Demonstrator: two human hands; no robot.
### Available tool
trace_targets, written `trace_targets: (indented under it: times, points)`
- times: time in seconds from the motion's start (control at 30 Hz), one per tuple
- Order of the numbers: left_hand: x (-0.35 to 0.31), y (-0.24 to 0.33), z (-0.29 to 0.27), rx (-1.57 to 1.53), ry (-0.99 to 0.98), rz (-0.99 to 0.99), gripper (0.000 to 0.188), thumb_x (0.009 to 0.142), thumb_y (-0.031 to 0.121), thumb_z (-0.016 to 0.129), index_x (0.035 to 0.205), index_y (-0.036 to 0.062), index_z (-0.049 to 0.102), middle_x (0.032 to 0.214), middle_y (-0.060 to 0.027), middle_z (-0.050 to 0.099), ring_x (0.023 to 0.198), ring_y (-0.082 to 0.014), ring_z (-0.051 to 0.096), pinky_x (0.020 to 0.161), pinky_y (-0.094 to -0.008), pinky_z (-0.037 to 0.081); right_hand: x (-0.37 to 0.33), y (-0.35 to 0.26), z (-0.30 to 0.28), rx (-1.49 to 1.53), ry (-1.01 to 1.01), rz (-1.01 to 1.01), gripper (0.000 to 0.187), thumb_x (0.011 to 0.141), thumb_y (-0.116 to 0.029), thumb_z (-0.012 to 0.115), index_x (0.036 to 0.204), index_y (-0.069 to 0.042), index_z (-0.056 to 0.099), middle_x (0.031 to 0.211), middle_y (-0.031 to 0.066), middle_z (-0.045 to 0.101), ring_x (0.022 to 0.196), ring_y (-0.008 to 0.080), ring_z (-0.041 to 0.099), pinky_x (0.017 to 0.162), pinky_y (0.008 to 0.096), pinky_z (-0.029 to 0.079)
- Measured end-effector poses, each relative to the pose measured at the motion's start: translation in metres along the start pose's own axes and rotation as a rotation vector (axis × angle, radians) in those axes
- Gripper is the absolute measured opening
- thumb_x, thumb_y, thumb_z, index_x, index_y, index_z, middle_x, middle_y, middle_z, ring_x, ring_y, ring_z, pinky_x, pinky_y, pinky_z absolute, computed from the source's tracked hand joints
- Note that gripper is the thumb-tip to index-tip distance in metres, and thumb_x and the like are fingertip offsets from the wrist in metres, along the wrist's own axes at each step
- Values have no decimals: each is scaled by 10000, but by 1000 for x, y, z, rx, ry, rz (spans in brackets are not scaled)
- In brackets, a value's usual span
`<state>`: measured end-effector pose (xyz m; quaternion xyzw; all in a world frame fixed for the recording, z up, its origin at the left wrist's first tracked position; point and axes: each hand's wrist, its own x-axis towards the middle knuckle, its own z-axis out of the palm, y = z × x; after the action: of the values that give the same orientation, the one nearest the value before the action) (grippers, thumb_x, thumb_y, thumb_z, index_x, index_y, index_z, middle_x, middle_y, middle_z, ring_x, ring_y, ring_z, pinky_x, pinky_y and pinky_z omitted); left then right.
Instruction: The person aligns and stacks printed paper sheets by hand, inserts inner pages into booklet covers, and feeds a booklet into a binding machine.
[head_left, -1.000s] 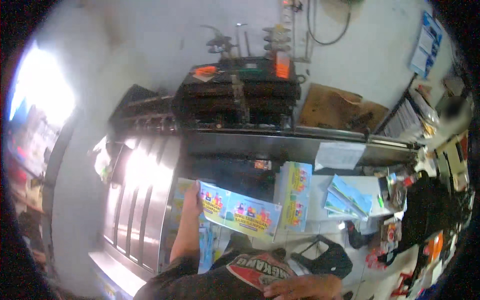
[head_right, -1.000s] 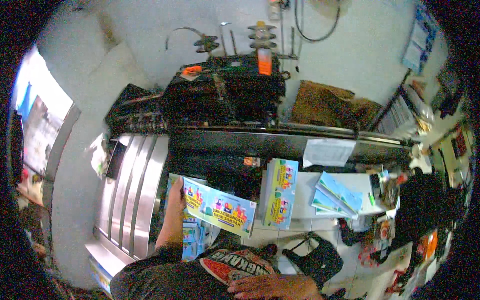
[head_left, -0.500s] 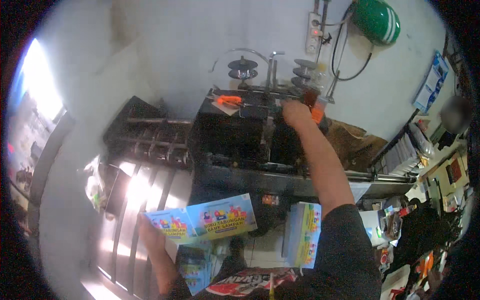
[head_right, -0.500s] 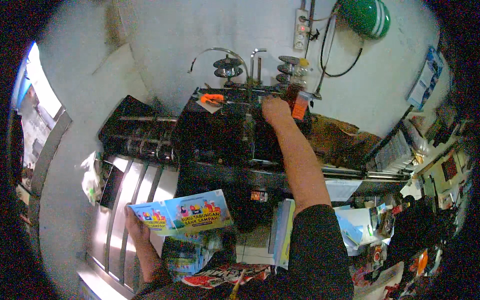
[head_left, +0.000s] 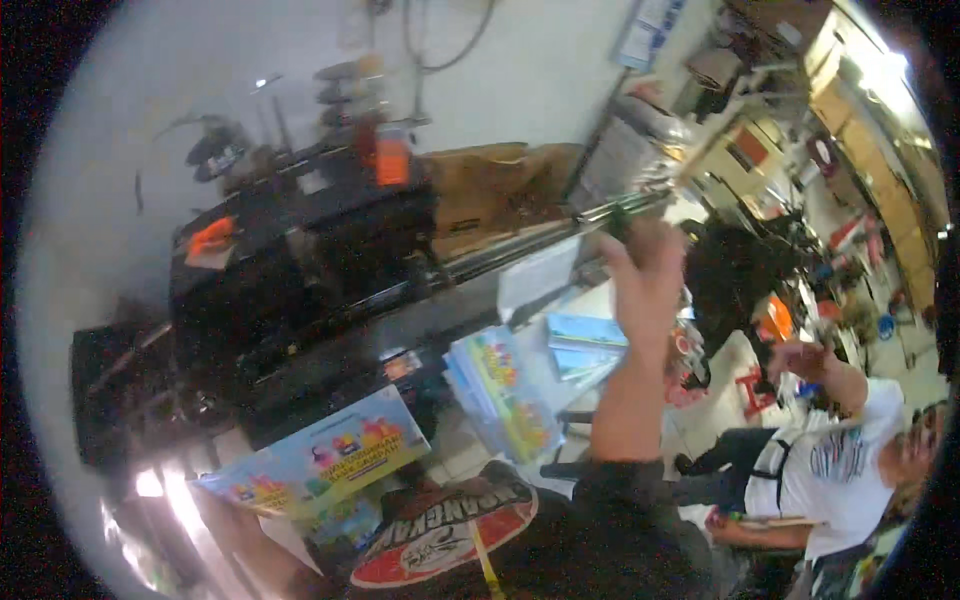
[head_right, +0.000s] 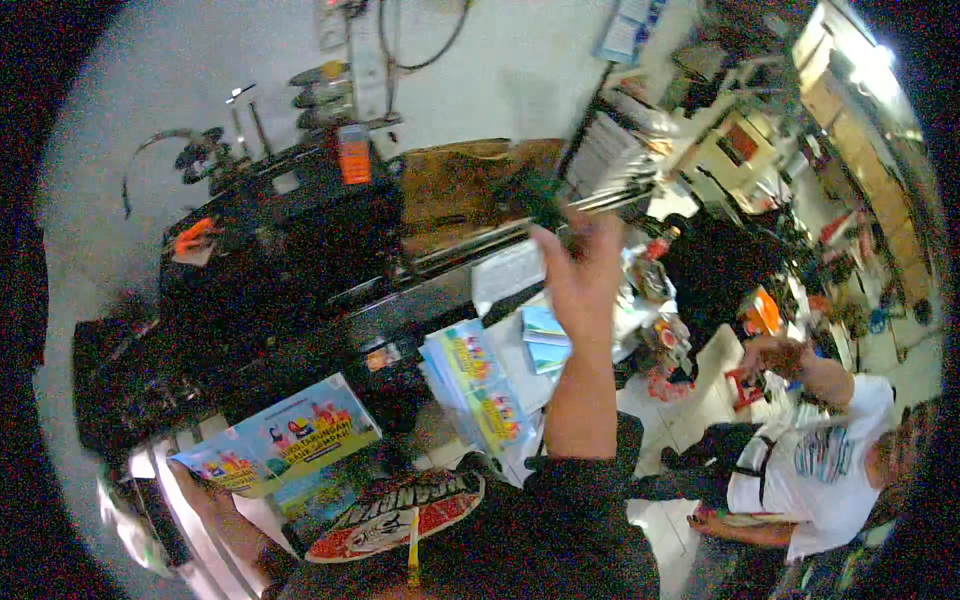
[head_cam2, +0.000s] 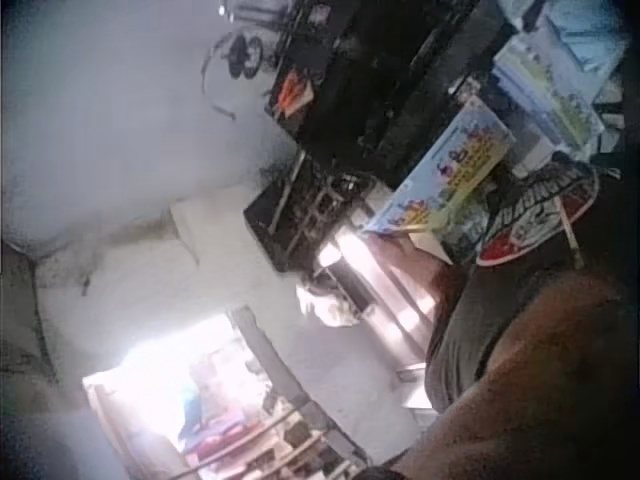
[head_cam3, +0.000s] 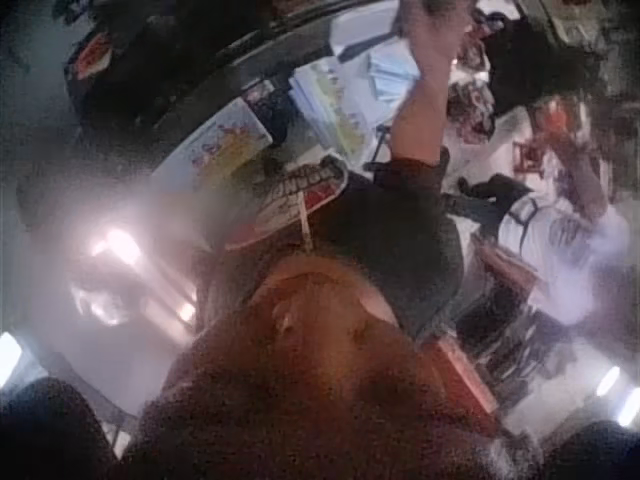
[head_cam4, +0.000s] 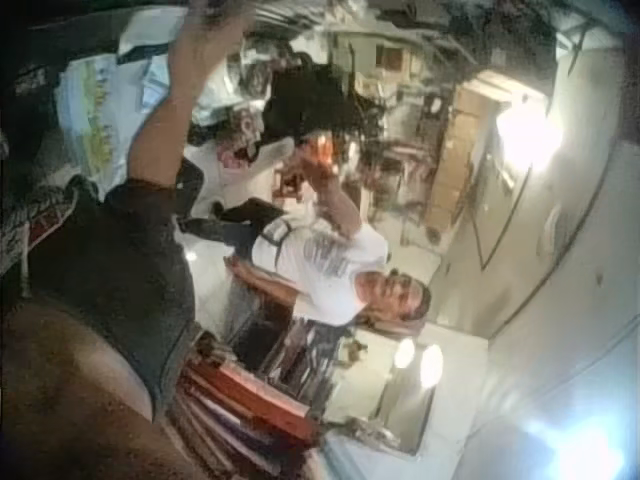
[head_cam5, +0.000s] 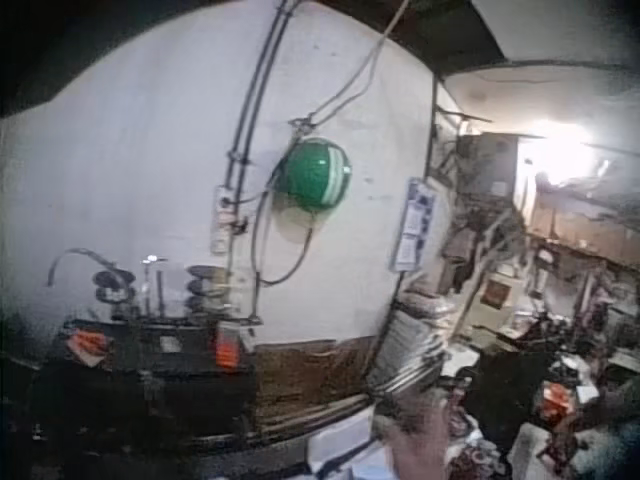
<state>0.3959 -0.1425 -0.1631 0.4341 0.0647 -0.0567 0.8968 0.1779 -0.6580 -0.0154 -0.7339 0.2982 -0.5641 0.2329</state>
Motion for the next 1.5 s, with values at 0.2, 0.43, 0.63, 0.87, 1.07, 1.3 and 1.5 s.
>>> trace_targets:
  times: [0.2,0.43,0.63,0.87,1.07,1.3,1.5]
  points:
    - [-4,-73,38,186,-58,63,463,900,398,573,1215,68,496,1114,-121,555,996,-266,543,792,-394,503,-56,132,-266,-410,498,199,339,783,-253,743,965,-9,592,892,61,575,759,169,545,672,315,459]
    - [-90,-122,163,320,-230,42,264,873,125,635,1096,6,556,1000,-65,600,908,-125,566,810,-308,466,-71,171,-398,-329,456,294,380,836,-281,705,991,45,588,931,96,627,746,146,566,631,282,486]
    - [-140,-121,176,281,-197,146,157,914,88,577,1047,7,557,921,-34,607,842,-102,567,769,-264,465,-37,191,-437,-496,644,420,340,870,-231,657,1039,53,578,1004,158,613,812,232,608,764,309,507]
    - [-137,-117,133,236,-78,115,186,923,103,563,1080,4,551,949,-30,601,884,-114,569,788,-277,465,-59,205,-324,-488,60,301,365,858,-153,596,1177,12,531,1169,135,565,1012,230,552,898,330,439]
    - [-92,-125,99,247,-6,39,281,938,186,555,1130,-18,540,977,-59,612,899,-144,583,813,-294,472,-171,100,-27,432,-930,517,650,847,-81,599,1412,-20,283,1359,142,439,1212,245,469,954,324,406]
    - [5,-165,49,845,74,121,310,917,221,587,1085,-40,590,901,-67,618,853,-117,550,761,-275,449,-198,118,140,141,-1026,401,377,842,-90,630,1185,23,522,976,92,657,847,164,607,733,315,489]
    - [83,-232,36,1098,10,-25,375,904,255,601,1143,-33,579,1077,-188,639,971,-257,611,850,-353,453,-220,167,221,191,-736,504,291,798,-117,685,1054,-11,597,785,138,661,674,274,622,634,374,483]
